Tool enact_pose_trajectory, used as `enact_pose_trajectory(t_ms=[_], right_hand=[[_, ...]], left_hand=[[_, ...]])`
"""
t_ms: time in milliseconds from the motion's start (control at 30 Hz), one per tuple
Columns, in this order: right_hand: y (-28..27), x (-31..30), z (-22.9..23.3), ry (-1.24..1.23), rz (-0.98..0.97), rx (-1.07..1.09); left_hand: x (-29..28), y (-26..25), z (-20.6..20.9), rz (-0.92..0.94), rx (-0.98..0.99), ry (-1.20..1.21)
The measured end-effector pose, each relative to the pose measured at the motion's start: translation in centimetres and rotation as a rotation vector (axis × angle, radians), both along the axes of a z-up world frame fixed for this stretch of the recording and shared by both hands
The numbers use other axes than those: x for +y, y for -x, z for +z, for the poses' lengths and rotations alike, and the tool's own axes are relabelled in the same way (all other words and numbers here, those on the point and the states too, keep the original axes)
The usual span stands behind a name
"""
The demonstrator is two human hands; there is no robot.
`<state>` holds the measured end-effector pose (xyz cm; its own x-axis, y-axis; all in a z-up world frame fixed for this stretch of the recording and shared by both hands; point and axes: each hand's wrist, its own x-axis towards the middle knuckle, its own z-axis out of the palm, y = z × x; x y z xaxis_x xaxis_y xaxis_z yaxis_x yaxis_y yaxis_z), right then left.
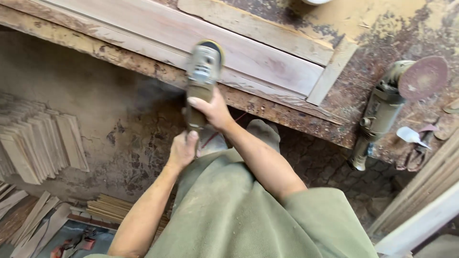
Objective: The recorder applies wood filler to gaps in wooden planks and then sands them smooth using a power sander.
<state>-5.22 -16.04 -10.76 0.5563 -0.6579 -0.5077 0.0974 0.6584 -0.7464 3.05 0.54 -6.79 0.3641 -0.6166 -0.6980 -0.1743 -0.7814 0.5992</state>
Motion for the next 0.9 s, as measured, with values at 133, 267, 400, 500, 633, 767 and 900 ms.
enact_pose_trajectory(t_ms=[133,267,400,500,633,767,900], right_hand=[[9.5,0.9,1.7,-0.081,-0.169,-0.050],[16.1,1.5,2.1,-0.116,-0.411,-0.008],[18.2,-0.4,4.6,-0.038,-0.412,0.060],[19.4,-2.4,8.1,0.114,-0.250,0.150],[22.0,-3.8,8.9,0.294,-0.135,0.086],[24.2,-5.6,7.4,0.286,-0.035,-0.068],[25.3,-10.0,9.2,0.460,-0.019,0.353]], left_hand=[[-1.1,6.9,-1.2,-0.135,0.049,-0.005],[-4.0,11.5,1.0,-0.204,0.221,-0.049],[-3.8,14.7,1.4,-0.090,0.216,0.145],[-6.6,16.5,5.1,-0.033,0.243,0.184],[-8.5,18.7,7.1,-0.007,0.306,0.229],[-11.0,21.5,6.0,-0.015,0.650,0.309],[-14.1,23.6,4.8,-0.108,0.549,0.203]])
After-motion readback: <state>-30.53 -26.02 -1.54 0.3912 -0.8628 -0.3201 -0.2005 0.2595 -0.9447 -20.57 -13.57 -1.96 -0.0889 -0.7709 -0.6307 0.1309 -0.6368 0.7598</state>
